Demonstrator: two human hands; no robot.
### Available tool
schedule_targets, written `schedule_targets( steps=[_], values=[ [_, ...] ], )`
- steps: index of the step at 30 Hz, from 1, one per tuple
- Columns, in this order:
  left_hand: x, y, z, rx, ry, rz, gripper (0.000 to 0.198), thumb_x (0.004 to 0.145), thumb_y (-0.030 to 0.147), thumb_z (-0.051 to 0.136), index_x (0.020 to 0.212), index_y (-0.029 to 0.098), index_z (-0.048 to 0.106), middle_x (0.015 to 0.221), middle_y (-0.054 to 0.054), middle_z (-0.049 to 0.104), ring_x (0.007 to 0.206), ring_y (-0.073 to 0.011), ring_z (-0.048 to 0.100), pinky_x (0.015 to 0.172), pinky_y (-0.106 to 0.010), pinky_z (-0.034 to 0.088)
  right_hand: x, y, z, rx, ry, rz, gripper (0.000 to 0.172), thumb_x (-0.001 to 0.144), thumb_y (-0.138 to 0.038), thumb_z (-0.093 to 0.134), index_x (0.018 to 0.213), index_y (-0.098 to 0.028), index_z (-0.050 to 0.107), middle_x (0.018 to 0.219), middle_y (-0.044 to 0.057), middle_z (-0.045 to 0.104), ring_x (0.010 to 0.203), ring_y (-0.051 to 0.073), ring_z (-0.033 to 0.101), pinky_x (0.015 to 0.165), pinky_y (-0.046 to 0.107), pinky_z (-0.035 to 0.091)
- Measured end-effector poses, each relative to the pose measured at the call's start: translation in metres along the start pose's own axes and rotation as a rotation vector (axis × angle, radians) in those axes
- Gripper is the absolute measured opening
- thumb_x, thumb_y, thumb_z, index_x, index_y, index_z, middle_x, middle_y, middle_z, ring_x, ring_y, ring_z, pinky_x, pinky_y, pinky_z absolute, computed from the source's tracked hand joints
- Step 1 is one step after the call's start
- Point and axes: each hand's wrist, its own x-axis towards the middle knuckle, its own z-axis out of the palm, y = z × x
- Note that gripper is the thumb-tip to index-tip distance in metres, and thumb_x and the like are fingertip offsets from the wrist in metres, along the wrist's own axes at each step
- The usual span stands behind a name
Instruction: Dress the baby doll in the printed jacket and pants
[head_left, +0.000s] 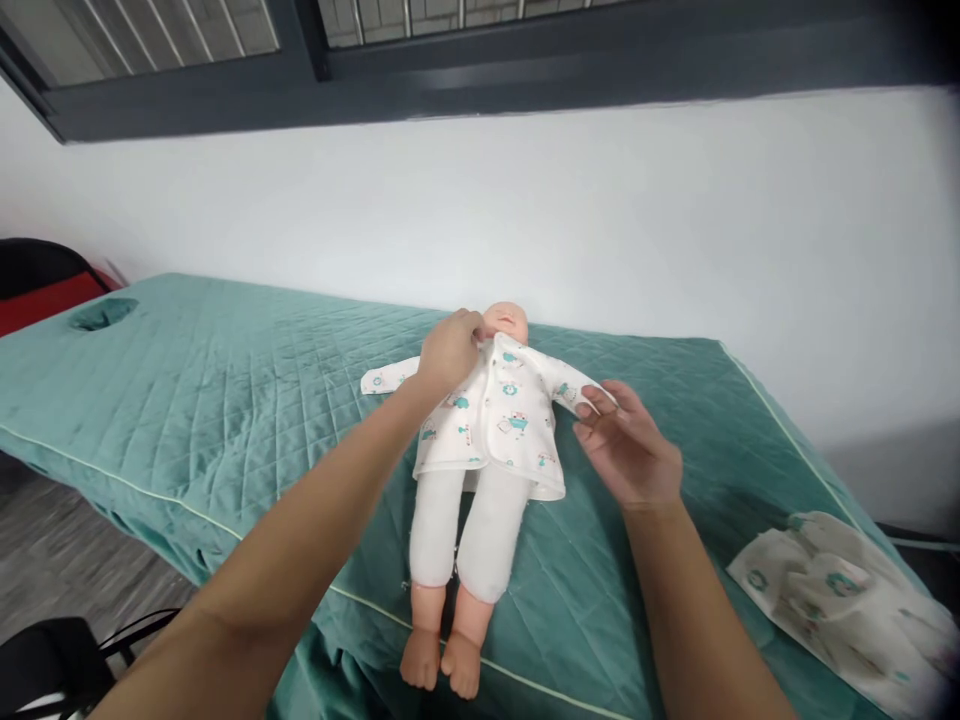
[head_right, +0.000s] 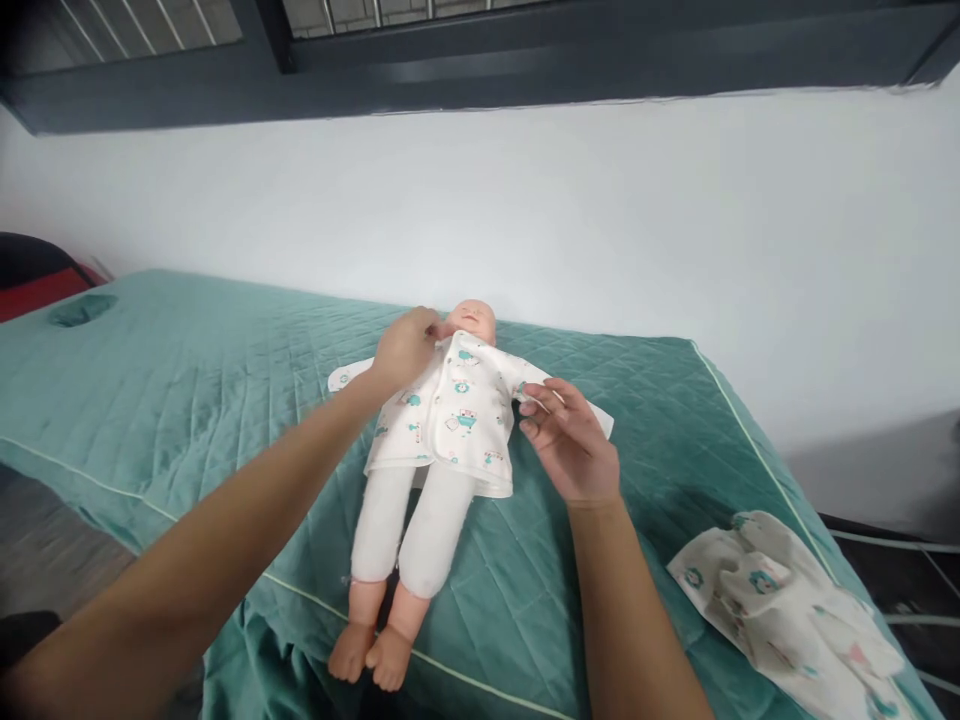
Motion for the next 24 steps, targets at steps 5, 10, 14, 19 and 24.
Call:
schedule_targets(
  steps=[5, 10, 14, 19, 24],
  values=[
    [-0.064, -0.032, 0.000, -0.207, 0.077, -0.059, 0.017, 0.090, 0.015, 0.045, 0.090, 0.021, 0.061, 0.101, -0.005, 0.069, 0.100, -0.0203, 0.062, 0.089, -0.034, 0.049, 0.003, 0.006, 0.004, -0.083, 0.039, -0.006, 0.026, 0.084, -0.036, 0.070, 0.109, -0.033, 0.071, 0.122, 0.004, 0.072, 0.109, 0.023, 0.067, 0.091, 0.041, 0.057],
    [-0.147, -0.054, -0.005, -0.272, 0.029, -0.198, 0.020, 0.092, 0.016, 0.046, 0.099, 0.022, 0.064, 0.103, -0.005, 0.070, 0.098, -0.0207, 0.064, 0.090, -0.037, 0.051, 0.001, 0.017, 0.022, -0.269, 0.008, 0.027, 0.025, 0.081, -0.036, 0.077, 0.104, -0.028, 0.073, 0.111, 0.006, 0.075, 0.099, 0.023, 0.067, 0.086, 0.039, 0.055],
    [-0.194, -0.047, -0.013, -0.239, -0.052, -0.189, 0.022, 0.091, 0.014, 0.049, 0.101, 0.024, 0.066, 0.109, -0.004, 0.071, 0.107, -0.0221, 0.063, 0.099, -0.041, 0.048, -0.011, 0.021, 0.025, -0.307, -0.024, 0.046, 0.022, 0.084, -0.037, 0.076, 0.102, -0.026, 0.073, 0.092, 0.004, 0.072, 0.073, 0.017, 0.060, 0.064, 0.032, 0.049],
    [-0.217, -0.038, -0.015, -0.170, -0.105, -0.150, 0.022, 0.089, 0.017, 0.057, 0.108, 0.025, 0.066, 0.127, -0.003, 0.069, 0.120, -0.0233, 0.060, 0.107, -0.044, 0.043, -0.044, 0.030, 0.028, -0.479, 0.004, 0.080, 0.023, 0.086, -0.037, 0.076, 0.105, -0.026, 0.068, 0.082, -0.001, 0.061, 0.072, 0.014, 0.057, 0.068, 0.030, 0.048],
    [-0.218, -0.039, -0.015, -0.173, -0.105, -0.153, 0.021, 0.089, 0.019, 0.059, 0.109, 0.023, 0.065, 0.128, -0.005, 0.069, 0.121, -0.0236, 0.060, 0.108, -0.044, 0.042, -0.074, 0.038, 0.032, -0.791, 0.060, -0.038, 0.027, 0.088, -0.032, 0.072, 0.113, -0.028, 0.062, 0.113, 0.004, 0.062, 0.102, 0.021, 0.060, 0.091, 0.038, 0.050]
  ],
)
